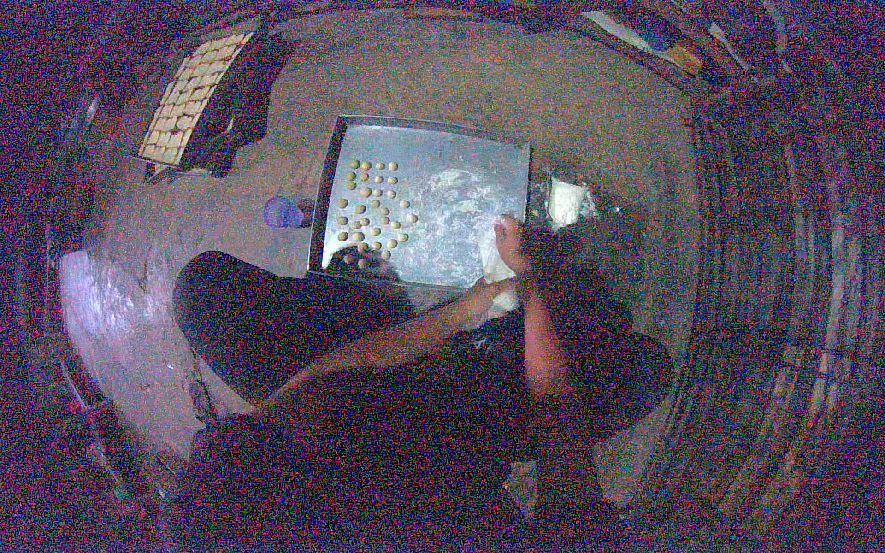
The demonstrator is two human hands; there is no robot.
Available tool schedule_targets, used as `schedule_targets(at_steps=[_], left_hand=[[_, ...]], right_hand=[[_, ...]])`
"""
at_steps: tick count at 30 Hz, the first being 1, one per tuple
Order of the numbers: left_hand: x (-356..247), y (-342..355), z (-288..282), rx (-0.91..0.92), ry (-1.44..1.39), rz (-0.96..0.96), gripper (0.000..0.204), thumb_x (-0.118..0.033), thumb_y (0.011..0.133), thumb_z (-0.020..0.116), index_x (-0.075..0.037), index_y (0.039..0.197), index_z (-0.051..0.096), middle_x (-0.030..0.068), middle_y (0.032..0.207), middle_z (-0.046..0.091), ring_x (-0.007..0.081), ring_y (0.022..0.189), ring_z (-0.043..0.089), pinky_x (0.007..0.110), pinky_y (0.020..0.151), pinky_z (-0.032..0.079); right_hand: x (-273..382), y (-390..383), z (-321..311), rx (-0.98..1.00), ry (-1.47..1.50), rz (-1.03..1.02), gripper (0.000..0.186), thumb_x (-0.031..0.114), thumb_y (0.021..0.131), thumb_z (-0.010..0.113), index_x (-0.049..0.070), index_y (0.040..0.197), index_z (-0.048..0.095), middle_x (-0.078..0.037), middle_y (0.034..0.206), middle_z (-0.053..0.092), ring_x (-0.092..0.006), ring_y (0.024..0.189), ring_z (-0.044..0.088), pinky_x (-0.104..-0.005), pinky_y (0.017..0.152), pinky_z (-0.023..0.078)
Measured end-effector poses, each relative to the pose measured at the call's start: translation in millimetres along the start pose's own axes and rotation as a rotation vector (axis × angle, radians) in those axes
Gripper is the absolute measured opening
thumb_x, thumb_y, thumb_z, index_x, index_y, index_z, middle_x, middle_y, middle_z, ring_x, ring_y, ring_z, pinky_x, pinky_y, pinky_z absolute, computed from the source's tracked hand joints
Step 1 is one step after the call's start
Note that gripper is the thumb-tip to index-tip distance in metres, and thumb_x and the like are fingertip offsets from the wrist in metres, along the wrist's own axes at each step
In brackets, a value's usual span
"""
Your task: The person shapes dough into small balls by rolling it between their palms and then places the balls onto a metal tray.
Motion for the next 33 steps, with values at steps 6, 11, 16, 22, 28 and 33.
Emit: schedule_targets(at_steps=[6, 11, 16, 22, 28, 33], left_hand=[[-2.7, 3.4, 1.4, 0.047, -0.043, 0.069, 0.056, -0.033, 0.094, 0.067, -0.01, 0.14, 0.045, 0.0071, 0.127, 0.06, 0.0239, 0.109, 0.062, 0.045, 0.089, 0.052], [-19.0, -8.1, 29.0, 0.12, -0.041, 0.134, 0.053, -0.029, 0.093, 0.068, -0.012, 0.139, 0.047, 0.0058, 0.122, 0.063, 0.022, 0.106, 0.063, 0.042, 0.088, 0.053], [-16.8, -2.2, 22.6, 0.086, -0.071, 0.161, 0.042, -0.022, 0.098, 0.061, -0.009, 0.137, 0.049, 0.0063, 0.118, 0.065, 0.0216, 0.101, 0.065, 0.037, 0.085, 0.054], [-26.8, -17.8, 43.1, 0.187, -0.124, 0.115, 0.043, -0.02, 0.101, 0.057, -0.007, 0.14, 0.046, 0.0086, 0.123, 0.064, 0.0236, 0.107, 0.065, 0.039, 0.09, 0.054], [-34.0, -26.3, 48.6, 0.109, -0.128, 0.083, 0.05, -0.024, 0.101, 0.058, 0.002, 0.139, 0.042, 0.0122, 0.128, 0.061, 0.0256, 0.111, 0.064, 0.04, 0.093, 0.054], [-3.7, 5.9, 20.5, 0.042, -0.118, 0.019, 0.052, -0.026, 0.099, 0.059, 0.002, 0.139, 0.042, 0.0123, 0.128, 0.061, 0.0253, 0.11, 0.065, 0.04, 0.093, 0.054]], right_hand=[[2.6, 11.3, -4.2, 0.128, -0.02, 0.04, 0.032, 0.026, 0.096, 0.058, 0.001, 0.113, 0.067, -0.025, 0.103, 0.07, -0.0422, 0.095, 0.068, -0.0487, 0.086, 0.053], [-23.9, 3.6, -5.3, -0.033, -0.059, 0.047, 0.035, 0.029, 0.098, 0.055, 0.002, 0.117, 0.066, -0.025, 0.108, 0.069, -0.0436, 0.098, 0.067, -0.0513, 0.089, 0.052], [-10.2, 2.7, 3.2, 0.022, -0.101, 0.002, 0.031, 0.027, 0.097, 0.056, 0.002, 0.112, 0.067, -0.025, 0.101, 0.07, -0.0429, 0.093, 0.068, -0.0512, 0.085, 0.053], [-4.7, 3.2, -4.7, 0.094, -0.114, 0.085, 0.032, 0.022, 0.092, 0.061, -0.002, 0.111, 0.068, -0.028, 0.095, 0.069, -0.0446, 0.088, 0.068, -0.0483, 0.078, 0.054], [4.9, 2.6, -27.5, 0.007, -0.102, 0.147, 0.032, 0.025, 0.092, 0.061, -0.002, 0.108, 0.069, -0.027, 0.096, 0.07, -0.0443, 0.088, 0.068, -0.0491, 0.078, 0.054], [-7.8, 5.5, -14.7, -0.156, -0.141, 0.044, 0.028, 0.022, 0.093, 0.06, -0.002, 0.106, 0.068, -0.026, 0.093, 0.069, -0.0434, 0.087, 0.068, -0.0487, 0.078, 0.054]])
Point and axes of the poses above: each hand's wrist, its own y-axis towards the middle knuckle, its own z-axis out of the palm, x = y × z, the point moved 10 cm from there along y, towards the middle knuckle
